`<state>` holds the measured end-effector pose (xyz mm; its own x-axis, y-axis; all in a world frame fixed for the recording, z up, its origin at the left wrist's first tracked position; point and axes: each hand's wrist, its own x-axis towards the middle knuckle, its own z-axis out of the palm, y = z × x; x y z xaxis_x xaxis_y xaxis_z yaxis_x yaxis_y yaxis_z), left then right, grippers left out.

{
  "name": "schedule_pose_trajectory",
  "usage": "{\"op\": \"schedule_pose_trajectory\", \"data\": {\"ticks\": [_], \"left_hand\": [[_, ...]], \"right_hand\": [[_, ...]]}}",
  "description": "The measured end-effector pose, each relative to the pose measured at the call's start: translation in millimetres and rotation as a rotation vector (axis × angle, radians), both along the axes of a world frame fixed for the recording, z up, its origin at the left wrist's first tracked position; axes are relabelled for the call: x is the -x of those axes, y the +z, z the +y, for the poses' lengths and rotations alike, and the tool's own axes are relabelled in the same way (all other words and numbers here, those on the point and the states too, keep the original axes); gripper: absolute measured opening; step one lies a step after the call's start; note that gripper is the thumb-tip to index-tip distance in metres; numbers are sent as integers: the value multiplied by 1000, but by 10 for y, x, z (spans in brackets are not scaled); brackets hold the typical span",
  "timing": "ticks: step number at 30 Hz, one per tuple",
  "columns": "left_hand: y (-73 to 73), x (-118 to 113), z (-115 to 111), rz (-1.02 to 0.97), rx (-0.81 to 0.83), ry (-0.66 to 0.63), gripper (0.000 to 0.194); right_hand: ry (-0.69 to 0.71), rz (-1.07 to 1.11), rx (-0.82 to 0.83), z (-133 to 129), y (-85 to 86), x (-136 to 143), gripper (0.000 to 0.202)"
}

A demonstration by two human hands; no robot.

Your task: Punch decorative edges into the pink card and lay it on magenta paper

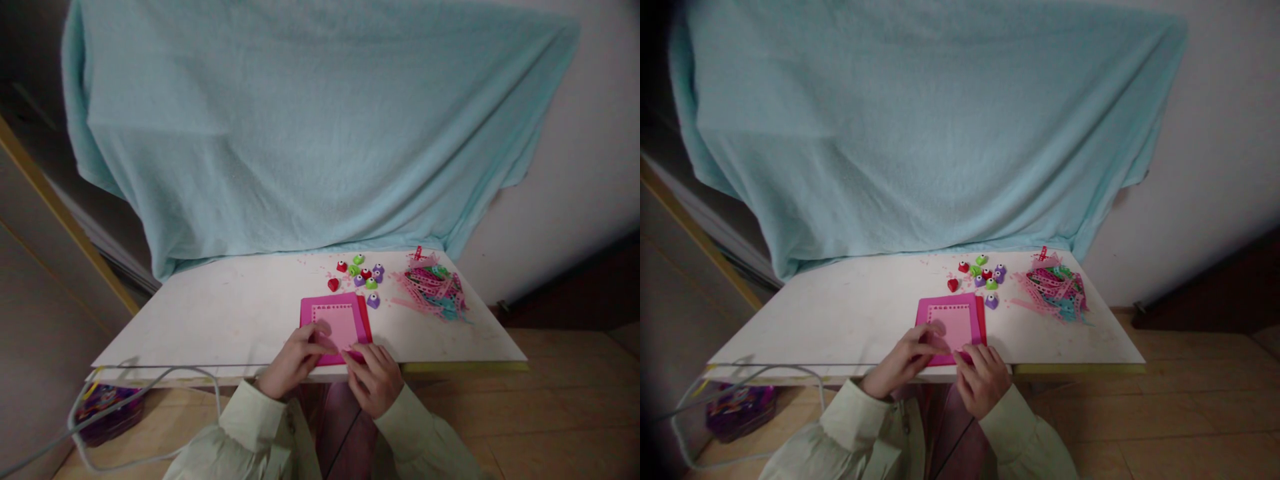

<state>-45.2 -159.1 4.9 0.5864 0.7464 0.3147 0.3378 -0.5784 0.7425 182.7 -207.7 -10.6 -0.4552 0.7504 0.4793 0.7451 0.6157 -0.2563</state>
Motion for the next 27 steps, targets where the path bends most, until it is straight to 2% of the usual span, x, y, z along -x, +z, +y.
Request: {"op": "schedule_pose_trajectory", "data": {"ticks": [12,16,20,22,25,27], "left_hand": [[33,4,14,-13,18,-29,29],[90,-24,28,-26,48,1,24],[109,-65,49,6,66,52,13],[86,-87,58,39,43,78,8],[36,-117,64,95,1,131,9],[15,-135,61,134,-17,156,9]], "right_hand": [[-74,106,-71,23,30,-73,24],[-124,244,36,25,59,-78,19],[-200,442,221,116,84,-95,26],[-162,443,290,184,94,-103,22],[-127,397,354,271,100,-110,5],[-140,369,378,304,95,-111,7]]}}
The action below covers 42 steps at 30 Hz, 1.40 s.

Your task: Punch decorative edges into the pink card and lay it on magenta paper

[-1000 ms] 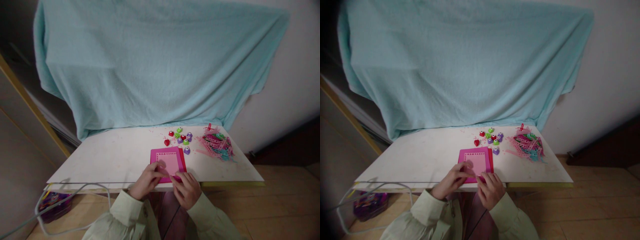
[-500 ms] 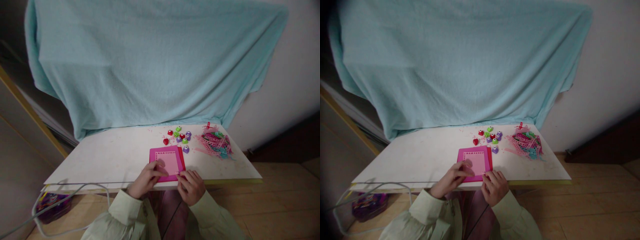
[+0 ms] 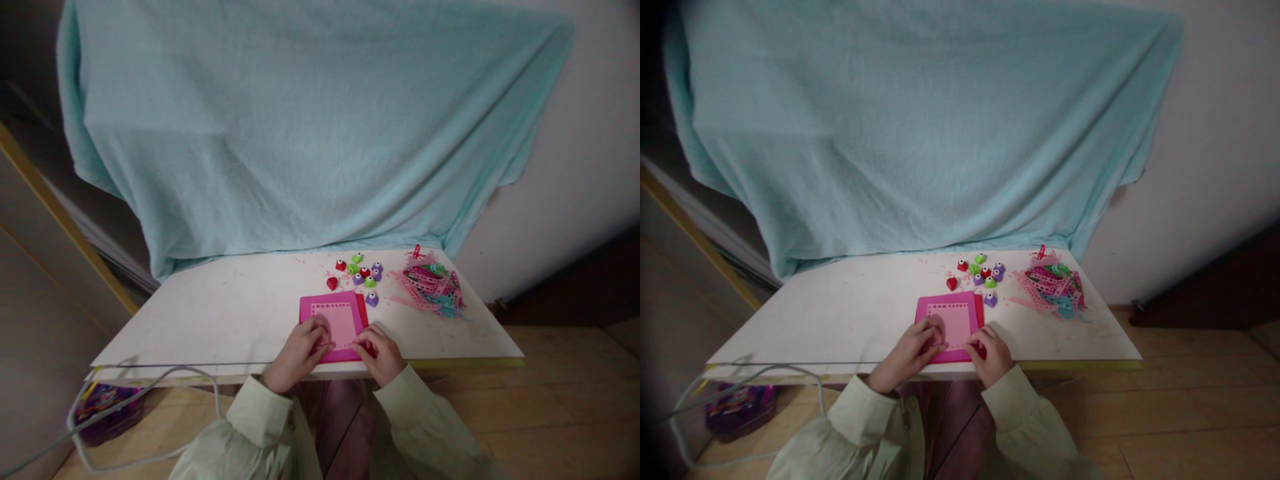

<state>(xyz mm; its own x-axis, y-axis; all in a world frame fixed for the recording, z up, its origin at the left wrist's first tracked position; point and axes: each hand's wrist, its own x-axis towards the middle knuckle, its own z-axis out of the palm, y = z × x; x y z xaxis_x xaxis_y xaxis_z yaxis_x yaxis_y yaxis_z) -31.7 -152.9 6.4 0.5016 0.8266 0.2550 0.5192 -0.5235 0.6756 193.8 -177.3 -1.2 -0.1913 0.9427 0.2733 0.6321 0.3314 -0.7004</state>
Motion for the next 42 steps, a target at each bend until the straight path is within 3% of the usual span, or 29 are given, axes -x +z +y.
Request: {"op": "schedule_pose_trajectory", "data": {"ticks": [12,22,36,39,42], "left_hand": [[38,-40,-46,148,-73,36,10],[81,-40,-136,243,-194,-95,44],[32,-38,-148,263,-176,-83,44],[43,-48,-160,255,-183,-82,46],[59,-51,-175,227,-195,-78,47]], "right_hand": [[-89,-129,-2,62,-37,52,14],[-60,-44,51,96,-19,26,17],[-16,-55,69,132,27,-1,16],[-41,-49,-11,63,31,9,20],[35,-64,-161,-75,20,-11,31]]}}
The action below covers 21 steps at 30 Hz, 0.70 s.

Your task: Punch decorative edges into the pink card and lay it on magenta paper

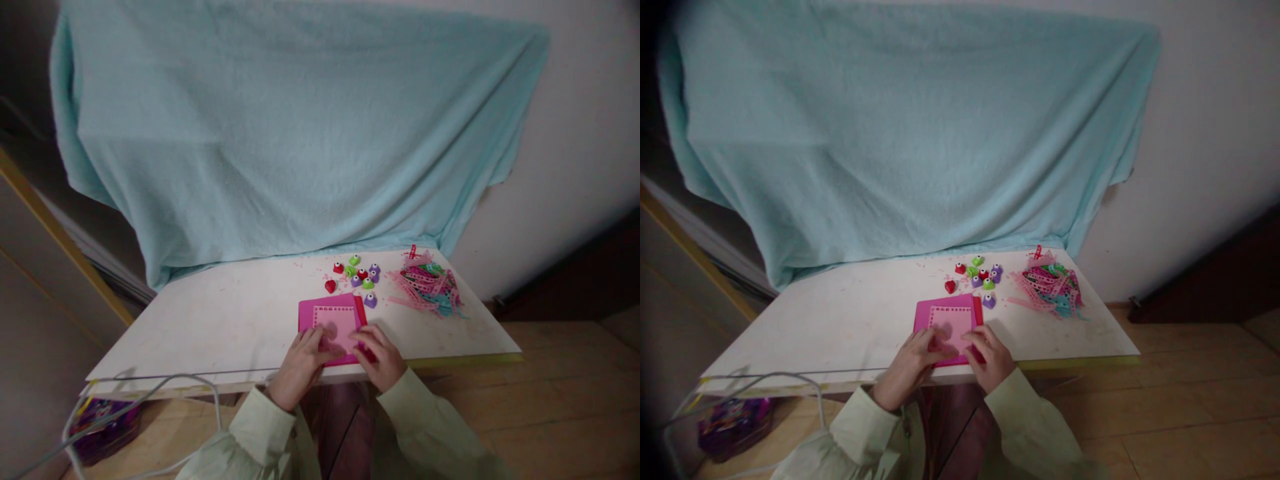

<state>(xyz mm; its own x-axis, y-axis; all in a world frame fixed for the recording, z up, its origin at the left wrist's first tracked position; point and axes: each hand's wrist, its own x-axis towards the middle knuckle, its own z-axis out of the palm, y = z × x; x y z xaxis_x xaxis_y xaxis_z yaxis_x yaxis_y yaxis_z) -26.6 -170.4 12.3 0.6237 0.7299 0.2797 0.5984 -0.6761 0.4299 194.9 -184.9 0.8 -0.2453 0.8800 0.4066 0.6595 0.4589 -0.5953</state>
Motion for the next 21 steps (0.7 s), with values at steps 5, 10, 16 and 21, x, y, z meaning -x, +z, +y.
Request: {"op": "schedule_pose_trajectory", "data": {"ticks": [5,10,16,21], "left_hand": [[46,13,45,-81,72,-30,37],[33,16,192,-221,205,-47,27],[-49,5,281,-240,306,43,19],[3,28,330,-268,363,12,11]], "right_hand": [[90,-204,-159,-196,-59,-63,35],[90,-236,-242,-213,-125,-91,37],[55,-210,-311,-207,-144,-102,34],[-6,-183,-268,-227,-125,-112,27]]}}
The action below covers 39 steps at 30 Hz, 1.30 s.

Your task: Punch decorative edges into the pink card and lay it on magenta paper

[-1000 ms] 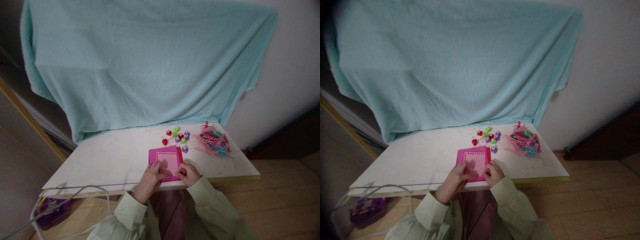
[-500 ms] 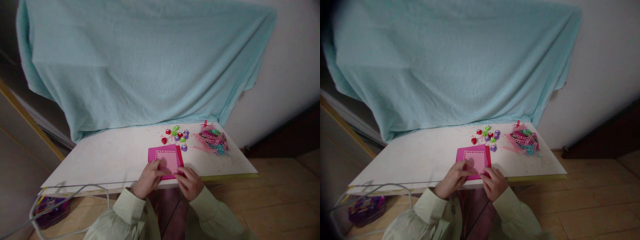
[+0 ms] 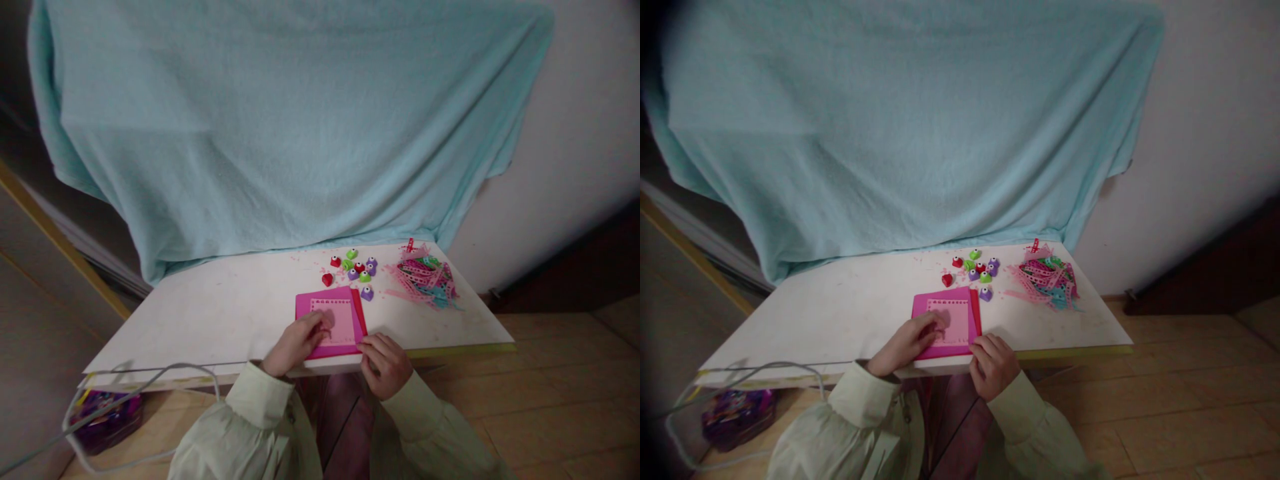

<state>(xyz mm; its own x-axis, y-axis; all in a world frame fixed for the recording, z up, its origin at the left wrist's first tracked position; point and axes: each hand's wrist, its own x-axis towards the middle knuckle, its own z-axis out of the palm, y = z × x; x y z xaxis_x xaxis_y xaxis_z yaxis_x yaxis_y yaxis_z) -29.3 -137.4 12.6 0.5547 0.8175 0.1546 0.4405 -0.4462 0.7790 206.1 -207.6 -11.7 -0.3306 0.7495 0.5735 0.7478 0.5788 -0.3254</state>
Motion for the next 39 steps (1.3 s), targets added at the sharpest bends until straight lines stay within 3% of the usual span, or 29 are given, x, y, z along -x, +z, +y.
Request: {"op": "schedule_pose_trajectory", "data": {"ticks": [6,11,17,22,25,31,39], "left_hand": [[107,85,81,-93,27,-108,18],[71,112,114,-100,14,-173,16],[64,111,129,-90,13,-205,13],[29,100,128,-60,6,-179,9],[0,88,99,-44,-7,-146,8],[16,105,21,-38,-20,-127,4],[108,212,6,-95,-17,-221,12]], "right_hand": [[-67,44,13,-45,-24,36,32],[-59,51,-16,-40,4,81,43],[-133,145,69,91,105,162,37],[-76,131,151,152,78,253,31],[-73,53,113,123,72,293,30],[148,-113,10,27,53,391,38],[145,-144,2,51,-28,409,35]]}}
